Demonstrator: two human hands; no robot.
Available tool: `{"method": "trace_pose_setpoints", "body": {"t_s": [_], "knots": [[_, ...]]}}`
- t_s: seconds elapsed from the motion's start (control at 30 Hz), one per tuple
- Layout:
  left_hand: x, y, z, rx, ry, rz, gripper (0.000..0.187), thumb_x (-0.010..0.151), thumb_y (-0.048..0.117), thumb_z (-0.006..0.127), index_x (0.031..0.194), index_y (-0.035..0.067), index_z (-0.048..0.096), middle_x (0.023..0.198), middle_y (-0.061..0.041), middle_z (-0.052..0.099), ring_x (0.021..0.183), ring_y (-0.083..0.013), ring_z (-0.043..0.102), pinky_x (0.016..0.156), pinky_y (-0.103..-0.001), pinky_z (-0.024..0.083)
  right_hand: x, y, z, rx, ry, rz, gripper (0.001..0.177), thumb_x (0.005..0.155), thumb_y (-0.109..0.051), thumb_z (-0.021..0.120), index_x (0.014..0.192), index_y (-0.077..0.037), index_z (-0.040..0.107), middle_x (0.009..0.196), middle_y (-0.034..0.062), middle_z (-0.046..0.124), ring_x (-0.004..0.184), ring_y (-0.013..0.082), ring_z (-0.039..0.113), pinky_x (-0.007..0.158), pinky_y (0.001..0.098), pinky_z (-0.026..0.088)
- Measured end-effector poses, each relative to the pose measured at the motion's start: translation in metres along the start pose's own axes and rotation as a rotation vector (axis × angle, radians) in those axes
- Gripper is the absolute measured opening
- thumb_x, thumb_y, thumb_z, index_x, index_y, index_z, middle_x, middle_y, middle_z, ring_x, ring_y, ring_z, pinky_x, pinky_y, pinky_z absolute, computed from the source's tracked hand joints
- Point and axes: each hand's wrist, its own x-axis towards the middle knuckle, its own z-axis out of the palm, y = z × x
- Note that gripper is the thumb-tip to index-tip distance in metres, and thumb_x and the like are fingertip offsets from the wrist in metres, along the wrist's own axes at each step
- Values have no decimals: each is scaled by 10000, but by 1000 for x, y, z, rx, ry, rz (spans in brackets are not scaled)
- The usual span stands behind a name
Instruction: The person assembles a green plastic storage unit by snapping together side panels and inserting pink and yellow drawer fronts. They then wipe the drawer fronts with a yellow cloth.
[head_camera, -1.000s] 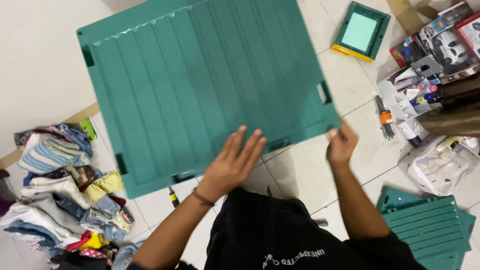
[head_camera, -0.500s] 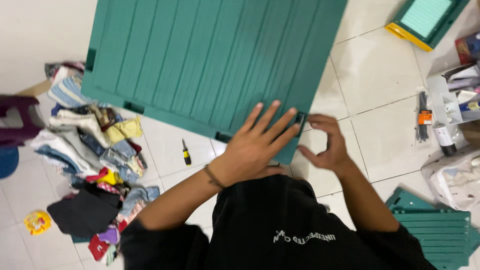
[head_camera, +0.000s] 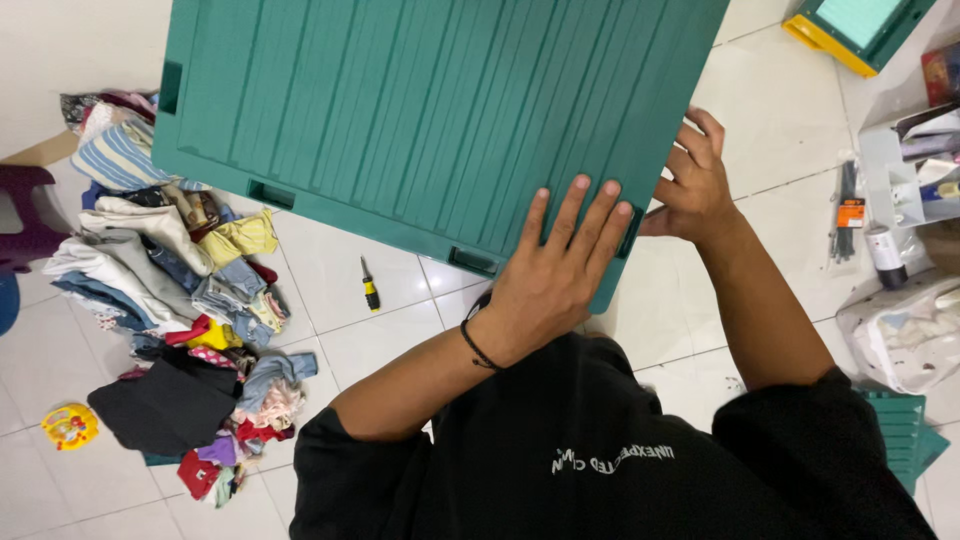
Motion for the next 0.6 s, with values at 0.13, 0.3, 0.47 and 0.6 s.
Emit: {"method": "trace_pose_setpoints", "body": {"t_s": [0.13, 0.3, 0.47, 0.6], "knots": [[0, 3, 1, 47, -17, 3, 670, 993, 213, 614, 1589, -14, 407, 1659, -224, 347, 1557, -425, 295, 1258, -633, 265, -22, 5, 15, 174, 102, 86, 735, 771, -454, 1003, 1255, -81, 595, 1391, 176, 597, 1440, 379, 473, 1147, 608, 467], [1, -2, -12, -28, -126, 4, 1042, 722, 420, 799, 1569, -24, 384, 1644, -226, 332, 1536, -428, 291, 1230, -627, 273, -42, -17, 39, 554, 327, 198, 1090, 721, -374, 1000, 1527, -212, 284, 1638, 129, 246, 1543, 407, 365, 1180, 588, 464], [2, 1, -11, -106, -117, -4, 1226, 646, 548, 858, 1589, -50, 351, 1666, -242, 298, 1554, -448, 265, 1250, -636, 254, -53, -30, 41, 675, 288, 202, 1098, 759, -375, 963, 1570, -255, 232, 1708, 143, 135, 1603, 421, 337, 1179, 542, 456], [3, 6, -8, -29, -109, -23, 1210, 656, 546, 866, 1583, -39, 354, 1661, -239, 299, 1551, -445, 267, 1250, -629, 255, -36, -4, 1, 427, 170, 178, 844, 771, -261, 889, 1464, -126, 427, 1627, 200, 262, 1495, 422, 402, 1192, 584, 474]]}}
